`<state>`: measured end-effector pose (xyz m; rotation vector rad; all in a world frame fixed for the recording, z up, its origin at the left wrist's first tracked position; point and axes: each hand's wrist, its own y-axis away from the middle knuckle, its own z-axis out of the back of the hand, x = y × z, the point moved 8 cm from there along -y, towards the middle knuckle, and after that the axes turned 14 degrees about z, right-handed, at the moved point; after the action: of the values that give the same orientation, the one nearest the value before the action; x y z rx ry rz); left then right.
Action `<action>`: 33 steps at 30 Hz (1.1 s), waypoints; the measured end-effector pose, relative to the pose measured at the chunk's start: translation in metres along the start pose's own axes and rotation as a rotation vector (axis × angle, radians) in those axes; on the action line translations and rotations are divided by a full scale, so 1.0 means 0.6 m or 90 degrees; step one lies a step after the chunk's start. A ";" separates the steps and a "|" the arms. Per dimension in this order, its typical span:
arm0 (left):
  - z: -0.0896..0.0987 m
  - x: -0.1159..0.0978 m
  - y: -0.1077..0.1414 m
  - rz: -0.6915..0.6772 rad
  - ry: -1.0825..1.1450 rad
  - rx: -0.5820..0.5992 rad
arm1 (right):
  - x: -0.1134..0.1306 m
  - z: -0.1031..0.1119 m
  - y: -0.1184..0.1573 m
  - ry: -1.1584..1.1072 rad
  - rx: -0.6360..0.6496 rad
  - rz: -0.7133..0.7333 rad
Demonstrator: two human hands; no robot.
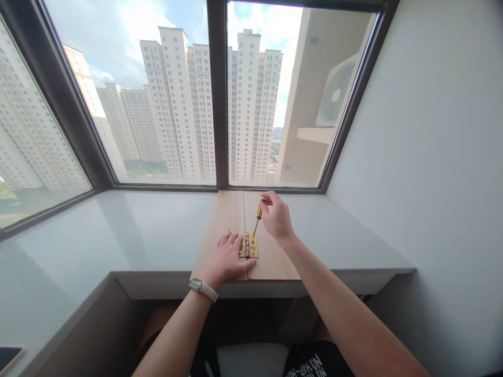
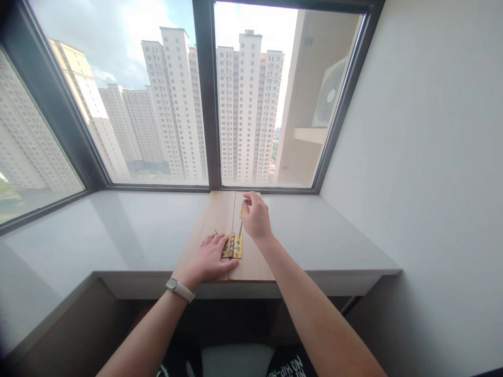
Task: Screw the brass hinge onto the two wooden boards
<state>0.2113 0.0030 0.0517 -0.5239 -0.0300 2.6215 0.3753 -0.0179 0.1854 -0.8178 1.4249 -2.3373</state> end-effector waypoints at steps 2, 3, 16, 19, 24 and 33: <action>0.000 0.000 0.000 -0.002 0.001 -0.003 | -0.002 0.000 0.001 -0.010 -0.009 0.003; 0.001 -0.001 0.000 -0.003 0.002 -0.004 | -0.003 -0.001 0.001 -0.016 -0.011 0.006; 0.003 -0.003 0.001 -0.003 0.005 -0.005 | 0.006 0.005 0.002 0.057 -0.017 0.000; 0.003 -0.003 0.001 0.000 0.003 -0.006 | 0.012 0.007 -0.001 0.048 -0.021 0.008; 0.003 -0.003 0.001 0.002 0.006 -0.002 | 0.008 0.000 -0.001 0.014 -0.003 0.002; 0.003 -0.002 0.000 -0.005 0.005 -0.008 | 0.014 -0.004 0.004 -0.014 0.006 0.007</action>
<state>0.2119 0.0025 0.0538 -0.5376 -0.0467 2.6133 0.3671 -0.0217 0.1852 -0.8277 1.4052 -2.3185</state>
